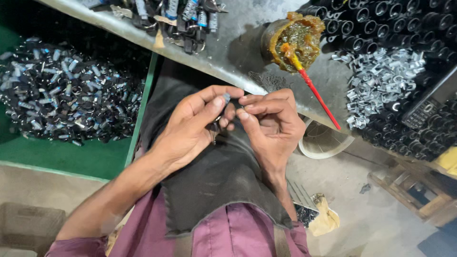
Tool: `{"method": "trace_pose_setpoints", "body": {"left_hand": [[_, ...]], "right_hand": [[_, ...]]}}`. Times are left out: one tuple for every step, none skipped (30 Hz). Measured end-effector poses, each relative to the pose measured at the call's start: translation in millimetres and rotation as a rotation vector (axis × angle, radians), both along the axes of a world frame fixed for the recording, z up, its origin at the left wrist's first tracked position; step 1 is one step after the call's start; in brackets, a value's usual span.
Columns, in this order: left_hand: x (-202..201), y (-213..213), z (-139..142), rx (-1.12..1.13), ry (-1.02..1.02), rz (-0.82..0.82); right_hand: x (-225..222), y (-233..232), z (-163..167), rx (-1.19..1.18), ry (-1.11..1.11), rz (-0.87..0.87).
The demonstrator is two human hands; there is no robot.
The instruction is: The person repeatedly picks up small cylindrical lock bodies, applies a viscous substance with a red-handled brush, inserts a metal pin, and places the assembled unit into a green bin. The cycle continues with multiple units throughout the clip.
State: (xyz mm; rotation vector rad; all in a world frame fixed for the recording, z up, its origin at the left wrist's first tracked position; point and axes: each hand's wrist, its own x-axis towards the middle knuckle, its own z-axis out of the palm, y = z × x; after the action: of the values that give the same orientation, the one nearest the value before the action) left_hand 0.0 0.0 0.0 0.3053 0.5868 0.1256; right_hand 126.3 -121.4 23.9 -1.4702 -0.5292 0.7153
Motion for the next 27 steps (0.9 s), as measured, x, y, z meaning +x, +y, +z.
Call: {"method": "trace_pose_setpoints", "body": {"left_hand": [[1, -1, 3, 0.029, 0.008, 0.016], [2, -3, 6, 0.058, 0.016, 0.032], [4, -3, 8, 0.087, 0.024, 0.048], [4, -3, 11, 0.153, 0.066, 0.014], [3, -3, 15, 0.217, 0.107, -0.022], [3, -2, 18, 0.280, 0.146, -0.061], [5, -1, 20, 0.302, 0.157, -0.090], [6, 1, 22, 0.323, 0.170, -0.120], [8, 2, 25, 0.345, 0.183, -0.149], [8, 6, 27, 0.562, 0.153, -0.175], [6, 11, 31, 0.778, 0.123, -0.201], [3, 16, 34, 0.993, 0.091, -0.226], [0, 20, 37, 1.228, 0.115, -0.204], [-5, 25, 39, 1.463, 0.138, -0.180], [-7, 29, 41, 1.698, 0.155, -0.151], [-7, 30, 41, 1.595, 0.164, -0.188], [-7, 30, 41, 1.494, 0.173, -0.223], [-7, 29, 40, 1.392, 0.180, -0.256], [-6, 25, 38, 1.163, 0.150, -0.245], [-4, 18, 36, 0.934, 0.118, -0.233], [-2, 15, 34, 0.706, 0.085, -0.222], [-1, 13, 32, 0.679, 0.053, -0.193], [-1, 11, 30, 0.650, 0.023, -0.164], [-2, 9, 28, 0.620, -0.006, -0.134], [-3, 8, 26, 0.522, 0.000, -0.101], [-3, 6, 23, 0.425, 0.006, -0.068], [-4, 4, 20, 0.330, 0.010, -0.034]], "right_hand": [[-2, 1, 1, -0.009, -0.017, -0.003], [-3, 1, 1, -0.017, -0.035, -0.006], [-4, 2, 2, -0.026, -0.052, -0.009], [-4, 2, 3, -0.055, 0.000, 0.014], [-3, 1, 5, -0.086, 0.051, 0.035], [-2, 0, 5, -0.117, 0.099, 0.054], [-3, 0, 5, -0.119, 0.202, 0.046], [-4, 0, 5, -0.123, 0.306, 0.038], [-5, -1, 4, -0.123, 0.410, 0.031], [-6, -1, 4, -0.118, 0.311, 0.029], [-7, -1, 4, -0.112, 0.211, 0.027], [-9, -1, 4, -0.108, 0.113, 0.025], [-10, -3, 4, -0.097, 0.054, 0.024], [-11, -5, 5, -0.087, -0.003, 0.024], [-12, -6, 5, -0.074, -0.064, 0.022], [-12, -7, 5, -0.056, -0.013, 0.005], [-13, -8, 5, -0.036, 0.040, -0.010], [-13, -8, 4, -0.016, 0.092, -0.026], [-13, -7, 4, -0.019, 0.073, -0.012], [-13, -6, 2, -0.022, 0.054, 0.001], [-13, -5, 2, -0.025, 0.034, 0.011], [-13, -4, 2, -0.010, 0.057, -0.021], [-14, -3, 2, 0.004, 0.081, -0.052], [-15, -3, 3, 0.017, 0.107, -0.084], [-15, -3, 4, 0.006, 0.098, -0.076], [-15, -3, 6, -0.005, 0.089, -0.068], [-15, -3, 7, -0.014, 0.078, -0.060]]}}
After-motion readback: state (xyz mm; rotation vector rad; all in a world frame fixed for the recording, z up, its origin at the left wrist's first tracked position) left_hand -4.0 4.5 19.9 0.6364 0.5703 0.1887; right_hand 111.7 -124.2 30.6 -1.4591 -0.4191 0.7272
